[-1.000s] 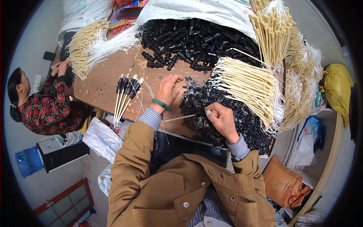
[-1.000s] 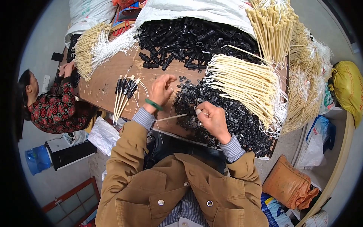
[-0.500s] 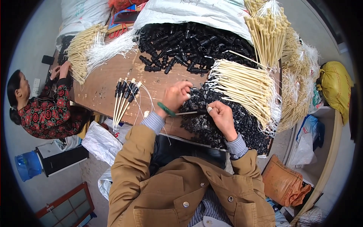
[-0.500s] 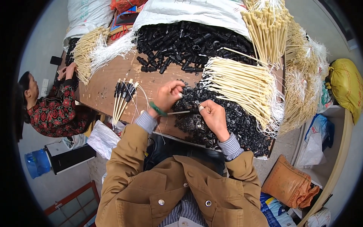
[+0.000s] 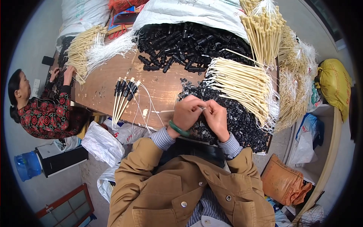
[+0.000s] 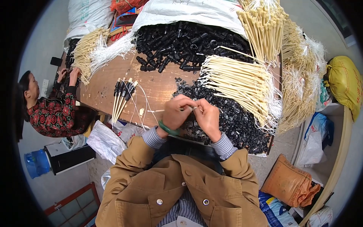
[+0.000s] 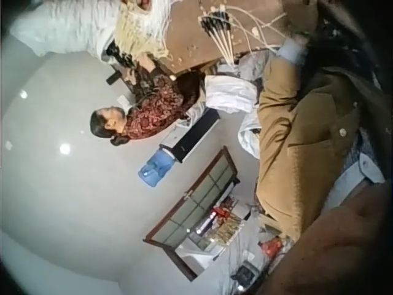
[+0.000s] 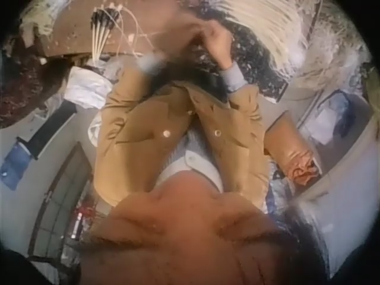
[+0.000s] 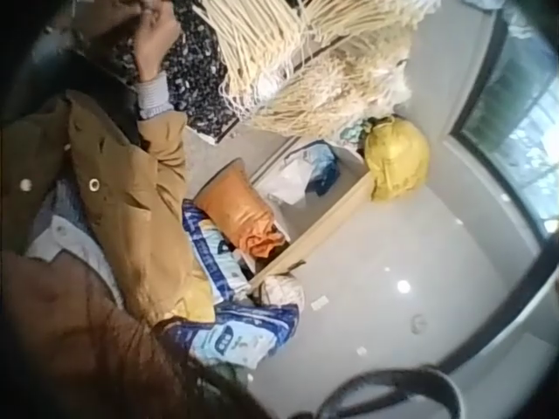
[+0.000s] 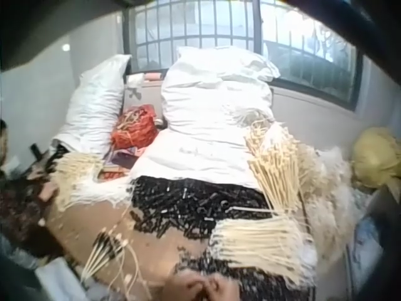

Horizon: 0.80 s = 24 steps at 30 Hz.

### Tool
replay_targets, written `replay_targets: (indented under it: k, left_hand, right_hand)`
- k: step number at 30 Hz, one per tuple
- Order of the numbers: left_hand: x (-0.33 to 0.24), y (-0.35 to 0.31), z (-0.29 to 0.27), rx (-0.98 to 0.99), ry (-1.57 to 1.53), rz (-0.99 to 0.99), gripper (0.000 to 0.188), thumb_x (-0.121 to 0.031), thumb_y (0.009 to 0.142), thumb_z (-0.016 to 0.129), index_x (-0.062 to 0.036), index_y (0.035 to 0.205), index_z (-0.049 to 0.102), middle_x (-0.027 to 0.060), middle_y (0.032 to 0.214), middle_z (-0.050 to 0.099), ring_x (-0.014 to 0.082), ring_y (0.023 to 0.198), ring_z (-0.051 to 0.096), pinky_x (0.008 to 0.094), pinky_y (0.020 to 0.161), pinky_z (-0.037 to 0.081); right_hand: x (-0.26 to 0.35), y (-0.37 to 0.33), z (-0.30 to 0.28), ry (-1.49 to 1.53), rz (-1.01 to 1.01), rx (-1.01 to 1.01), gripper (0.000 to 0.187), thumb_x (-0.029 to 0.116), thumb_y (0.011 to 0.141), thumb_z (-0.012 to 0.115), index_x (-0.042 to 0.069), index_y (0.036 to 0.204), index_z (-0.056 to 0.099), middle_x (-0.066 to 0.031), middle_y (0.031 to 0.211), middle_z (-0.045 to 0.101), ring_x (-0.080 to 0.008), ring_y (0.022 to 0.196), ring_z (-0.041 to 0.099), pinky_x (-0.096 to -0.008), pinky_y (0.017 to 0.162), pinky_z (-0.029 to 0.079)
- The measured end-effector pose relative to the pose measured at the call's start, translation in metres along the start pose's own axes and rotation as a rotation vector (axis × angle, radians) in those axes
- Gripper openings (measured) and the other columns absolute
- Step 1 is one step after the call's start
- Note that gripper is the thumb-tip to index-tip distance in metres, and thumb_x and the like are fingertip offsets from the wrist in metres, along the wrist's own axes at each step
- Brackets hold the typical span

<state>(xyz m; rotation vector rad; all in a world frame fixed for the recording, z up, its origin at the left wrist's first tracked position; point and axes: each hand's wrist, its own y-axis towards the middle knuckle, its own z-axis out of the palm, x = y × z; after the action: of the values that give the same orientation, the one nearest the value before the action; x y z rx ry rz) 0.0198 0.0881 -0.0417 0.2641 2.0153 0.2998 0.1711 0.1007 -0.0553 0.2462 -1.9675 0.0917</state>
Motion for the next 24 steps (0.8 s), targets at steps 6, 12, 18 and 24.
replay_targets:
  k: [6, 12, 18, 24]
  left_hand:
    - [0.003, -0.003, -0.001, -0.070, -0.283, -0.437, 0.025, 0.009, 0.069, 0.059, -0.0038, 0.087, 0.069, -0.0011, 0.074, 0.060, 0.0053, 0.059, 0.046, 0.0172, 0.052, 0.037]
    - [0.011, -0.004, -0.001, -0.091, -0.392, -0.442, 0.018, 0.010, 0.068, 0.059, -0.0023, 0.077, 0.068, -0.0017, 0.075, 0.060, 0.0045, 0.057, 0.044, 0.0160, 0.051, 0.035]
    - [0.012, 0.001, -0.008, -0.066, -0.231, -0.340, 0.015, 0.010, 0.068, 0.060, -0.0030, 0.073, 0.066, -0.0006, 0.079, 0.060, 0.0040, 0.058, 0.044, 0.0142, 0.052, 0.035]
    - [0.019, 0.008, -0.015, -0.109, -0.033, -0.152, 0.013, 0.006, 0.062, 0.061, -0.0054, 0.069, 0.061, 0.0018, 0.077, 0.059, 0.0138, 0.060, 0.049, 0.0213, 0.055, 0.040]
  right_hand:
    - [0.008, -0.006, 0.008, -0.309, -0.201, -0.158, 0.009, 0.001, 0.078, 0.062, 0.005, 0.086, 0.065, -0.0042, 0.065, 0.058, -0.0176, 0.047, 0.046, -0.0289, 0.047, 0.038]
    - [0.010, -0.005, 0.012, -0.430, -0.407, -0.210, 0.012, 0.003, 0.079, 0.063, 0.006, 0.091, 0.066, -0.0067, 0.065, 0.061, -0.0216, 0.046, 0.049, -0.0313, 0.046, 0.039]
    - [0.012, -0.005, 0.010, -0.320, -0.391, -0.172, 0.014, 0.003, 0.078, 0.065, 0.006, 0.092, 0.066, -0.0048, 0.063, 0.060, -0.0186, 0.045, 0.046, -0.0296, 0.045, 0.037]
    - [0.018, -0.002, 0.002, -0.235, -0.261, -0.076, 0.012, 0.007, 0.078, 0.066, 0.008, 0.090, 0.066, -0.0038, 0.062, 0.059, -0.0176, 0.045, 0.046, -0.0285, 0.044, 0.038]
